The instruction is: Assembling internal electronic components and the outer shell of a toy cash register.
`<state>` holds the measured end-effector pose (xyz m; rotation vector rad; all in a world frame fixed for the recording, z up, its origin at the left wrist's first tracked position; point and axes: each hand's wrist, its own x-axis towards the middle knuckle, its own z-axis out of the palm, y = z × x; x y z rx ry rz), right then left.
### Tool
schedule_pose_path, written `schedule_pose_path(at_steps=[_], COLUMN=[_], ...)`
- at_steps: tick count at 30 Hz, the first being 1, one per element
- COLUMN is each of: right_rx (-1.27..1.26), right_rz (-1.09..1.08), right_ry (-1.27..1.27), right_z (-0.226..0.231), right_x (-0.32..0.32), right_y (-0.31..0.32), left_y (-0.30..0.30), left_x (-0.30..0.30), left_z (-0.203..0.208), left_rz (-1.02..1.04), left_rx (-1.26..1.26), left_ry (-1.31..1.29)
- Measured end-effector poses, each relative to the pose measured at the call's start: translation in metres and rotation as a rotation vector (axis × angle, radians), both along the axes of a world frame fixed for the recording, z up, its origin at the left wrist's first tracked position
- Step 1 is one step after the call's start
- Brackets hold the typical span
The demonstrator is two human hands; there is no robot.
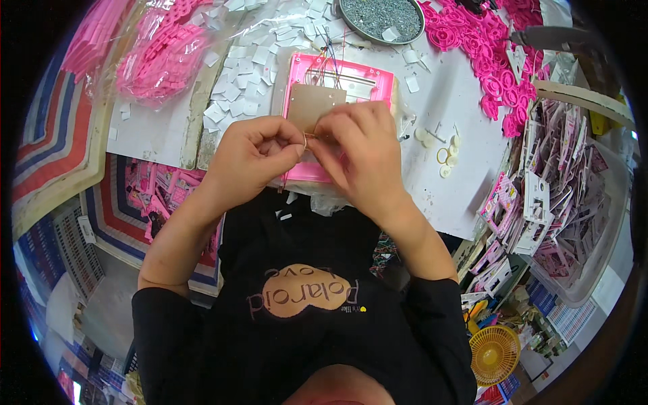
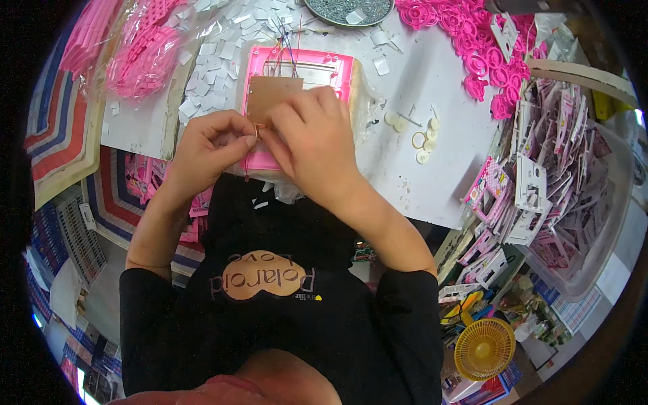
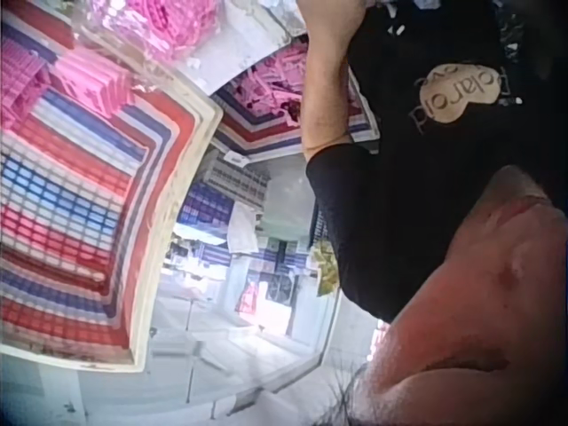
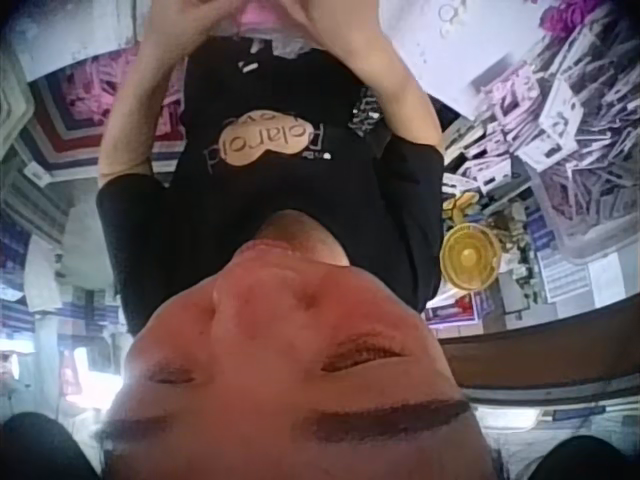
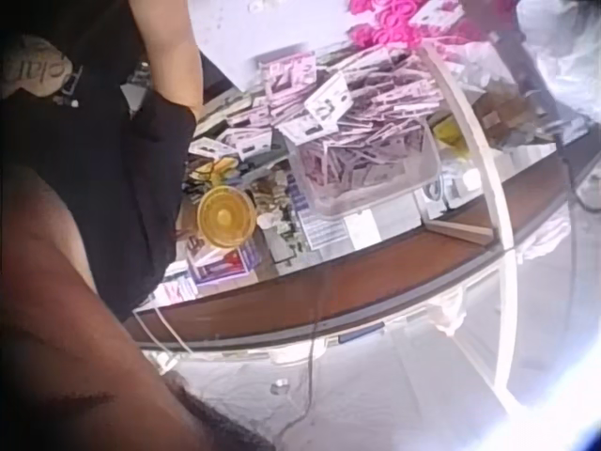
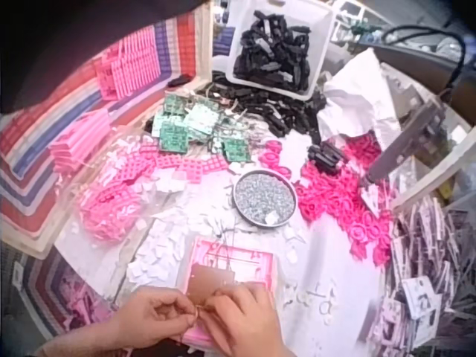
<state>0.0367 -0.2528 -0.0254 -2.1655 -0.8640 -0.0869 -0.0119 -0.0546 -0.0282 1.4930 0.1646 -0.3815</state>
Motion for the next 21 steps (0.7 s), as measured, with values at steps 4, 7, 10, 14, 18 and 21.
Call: schedule_pose_path(at_steps=[4, 7, 10, 14, 18, 21], right_rx=[0.102, 0.151, 0.155, 0.145, 0.131, 0.159], right_rz=[0.033, 0.005, 0.004, 0.014, 0.008, -0.012], right_ry=[0.185, 0.258, 0.25, 0.185, 0.08, 0.141], right_z=[0.003, 0.003, 0.003, 0.001, 0.002, -0.001], right_x=[-0.012, -0.019, -0.019, -0.017, -0.018, -0.018], right_y=[-0.005, -0.005, -0.006, -0.008, -0.007, -0.007], left_y=[-0.005, -0.008, -0.012, -0.017, -0.02, -0.02], left_x=[-0.002, -0.004, -0.008, -0.011, -0.012, -0.012], left_z=[0.003, 0.003, 0.006, 0.004, 0.007, 0.007], left_rz=[0.032, 0.02, 0.04, 0.045, 0.042, 0.055], left_rx=[-0.156, -0.084, 0.021, 0.212, 0.259, 0.257], left_ry=[0.083, 0.05, -0.018, -0.232, -0.273, -0.263])
